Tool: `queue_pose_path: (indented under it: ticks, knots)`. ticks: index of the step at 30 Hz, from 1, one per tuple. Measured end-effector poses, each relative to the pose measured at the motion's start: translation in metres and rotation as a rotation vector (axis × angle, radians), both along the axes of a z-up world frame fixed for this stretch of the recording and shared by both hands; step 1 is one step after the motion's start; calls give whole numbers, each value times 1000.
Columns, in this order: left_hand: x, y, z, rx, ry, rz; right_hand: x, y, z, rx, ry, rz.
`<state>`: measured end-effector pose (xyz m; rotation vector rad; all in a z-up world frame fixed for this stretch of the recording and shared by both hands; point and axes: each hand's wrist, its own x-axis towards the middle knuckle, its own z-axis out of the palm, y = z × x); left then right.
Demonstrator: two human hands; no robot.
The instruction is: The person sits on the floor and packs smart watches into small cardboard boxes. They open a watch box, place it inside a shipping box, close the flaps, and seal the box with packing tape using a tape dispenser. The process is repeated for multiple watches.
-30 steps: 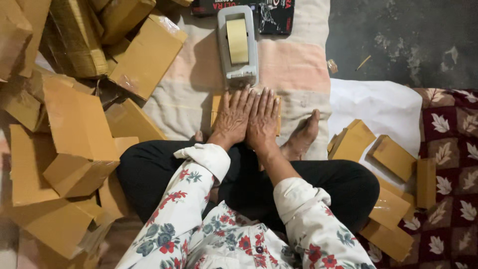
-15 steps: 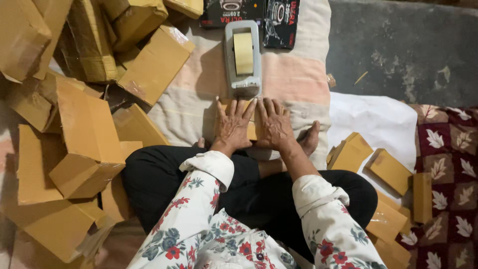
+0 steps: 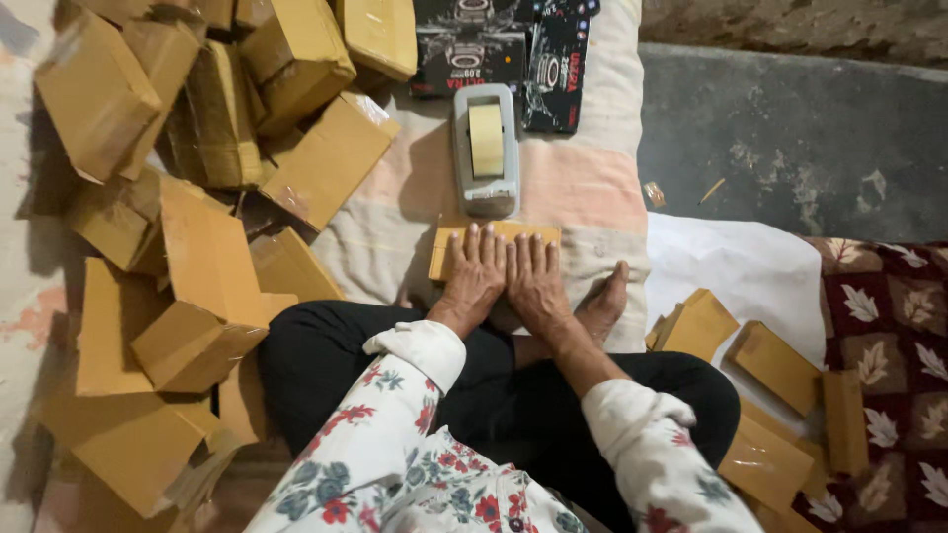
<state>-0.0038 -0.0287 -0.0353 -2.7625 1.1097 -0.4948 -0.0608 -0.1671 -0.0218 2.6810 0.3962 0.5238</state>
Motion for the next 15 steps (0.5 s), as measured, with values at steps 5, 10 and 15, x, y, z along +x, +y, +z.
queue_pose_path:
  ticks: [5,10,15]
  knots:
    - [40,33,51,-193,563,-199,14,-41,58,599,451,42]
    - [75,60,52,-561,736,-136,33,-65,87,930,604,-18]
    - [54,39,-14,-740,473,349,40,-40,26,647,249,-252]
